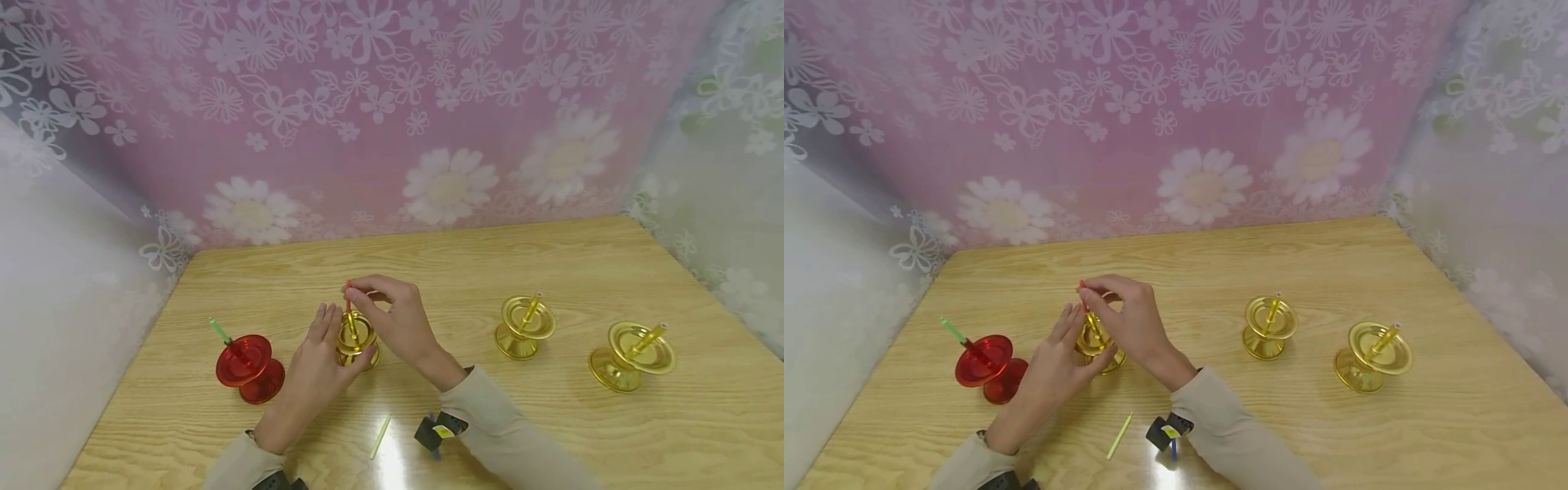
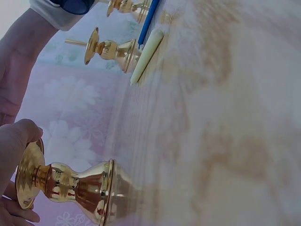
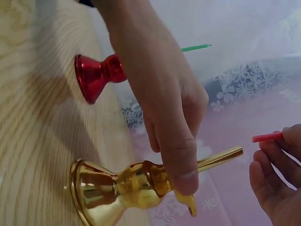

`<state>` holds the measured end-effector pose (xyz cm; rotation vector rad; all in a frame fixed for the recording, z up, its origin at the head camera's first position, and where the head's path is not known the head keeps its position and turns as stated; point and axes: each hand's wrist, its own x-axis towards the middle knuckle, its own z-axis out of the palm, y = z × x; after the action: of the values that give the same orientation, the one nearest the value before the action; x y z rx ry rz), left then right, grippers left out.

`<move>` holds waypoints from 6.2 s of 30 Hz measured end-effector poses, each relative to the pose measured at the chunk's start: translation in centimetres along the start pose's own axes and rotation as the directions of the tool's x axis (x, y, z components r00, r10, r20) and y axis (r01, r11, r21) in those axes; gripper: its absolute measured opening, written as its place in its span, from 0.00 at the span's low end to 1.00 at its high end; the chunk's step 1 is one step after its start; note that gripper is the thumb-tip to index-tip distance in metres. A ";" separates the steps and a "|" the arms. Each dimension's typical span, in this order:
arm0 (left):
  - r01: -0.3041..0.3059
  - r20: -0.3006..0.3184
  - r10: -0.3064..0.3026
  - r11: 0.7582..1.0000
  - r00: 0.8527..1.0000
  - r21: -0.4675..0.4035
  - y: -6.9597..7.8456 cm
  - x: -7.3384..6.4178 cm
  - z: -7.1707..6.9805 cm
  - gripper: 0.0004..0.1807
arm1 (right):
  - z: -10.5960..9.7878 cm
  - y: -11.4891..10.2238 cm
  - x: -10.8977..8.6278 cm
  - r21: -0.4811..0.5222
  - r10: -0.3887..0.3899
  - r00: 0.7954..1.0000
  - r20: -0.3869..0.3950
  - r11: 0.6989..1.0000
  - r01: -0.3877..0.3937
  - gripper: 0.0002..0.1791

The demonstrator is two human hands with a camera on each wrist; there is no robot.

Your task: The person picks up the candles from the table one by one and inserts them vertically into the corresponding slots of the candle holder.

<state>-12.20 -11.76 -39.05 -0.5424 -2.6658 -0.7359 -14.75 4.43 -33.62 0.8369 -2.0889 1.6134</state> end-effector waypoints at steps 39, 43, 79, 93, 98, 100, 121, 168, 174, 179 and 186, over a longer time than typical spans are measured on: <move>-0.020 -0.011 0.020 1.000 1.000 0.013 -0.1 0.1 0.1 0.45 | 0.1 0.8 0.5 -0.321 -0.272 0.960 0.065 0.905 0.278 0.04; -0.019 -0.013 0.020 1.000 1.000 0.017 0.0 0.2 0.0 0.44 | -0.1 0.9 0.5 -0.304 -0.226 0.972 0.070 0.923 0.237 0.04; 0.000 0.003 0.000 1.000 1.000 -0.001 0.0 0.1 -0.1 0.45 | -1.1 0.3 1.3 -0.313 -0.072 0.966 0.249 0.938 0.151 0.06; 0.011 0.016 -0.011 1.000 1.000 0.003 0.1 0.1 -0.1 0.45 | -1.8 0.0 1.0 -0.362 -0.007 0.961 0.276 0.926 0.111 0.09; 0.024 0.030 -0.024 1.000 0.999 0.000 0.2 0.1 -0.2 0.47 | -2.4 0.1 0.7 -0.349 -0.017 0.962 0.272 0.930 0.116 0.08; 0.032 0.038 -0.032 0.999 0.999 0.005 0.2 0.0 -0.3 0.47 | -2.6 0.1 0.6 -0.350 -0.022 0.962 0.271 0.929 0.119 0.09; 0.039 0.061 -0.041 0.999 0.997 0.033 0.6 -0.3 -0.5 0.49 | -5.7 0.0 -0.5 -0.441 -0.039 0.968 0.247 0.885 0.148 0.10; -0.359 -0.049 0.370 0.922 0.928 0.146 7.4 -3.9 -1.0 0.08 | -20.4 -0.2 -5.8 -0.700 0.219 0.973 -0.073 0.684 -0.207 0.35; -0.370 0.073 0.363 0.919 0.929 0.137 8.4 -4.1 -0.1 0.11 | -20.2 0.9 -7.4 -0.700 0.347 0.936 -0.059 0.654 -0.286 0.49; -0.354 0.211 0.332 0.932 0.919 0.075 9.1 -4.1 0.3 0.15 | -19.9 2.1 -8.3 -0.690 0.384 0.922 -0.059 0.651 -0.315 0.57; -0.311 0.286 0.291 0.950 0.913 0.030 9.6 -4.4 1.1 0.16 | -20.0 3.2 -9.2 -0.739 0.356 0.931 -0.083 0.605 -0.297 0.51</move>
<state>-4.37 -4.79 -37.65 -1.0800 -2.7493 -0.4973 -11.22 26.24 -36.11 0.2191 -2.7405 0.6730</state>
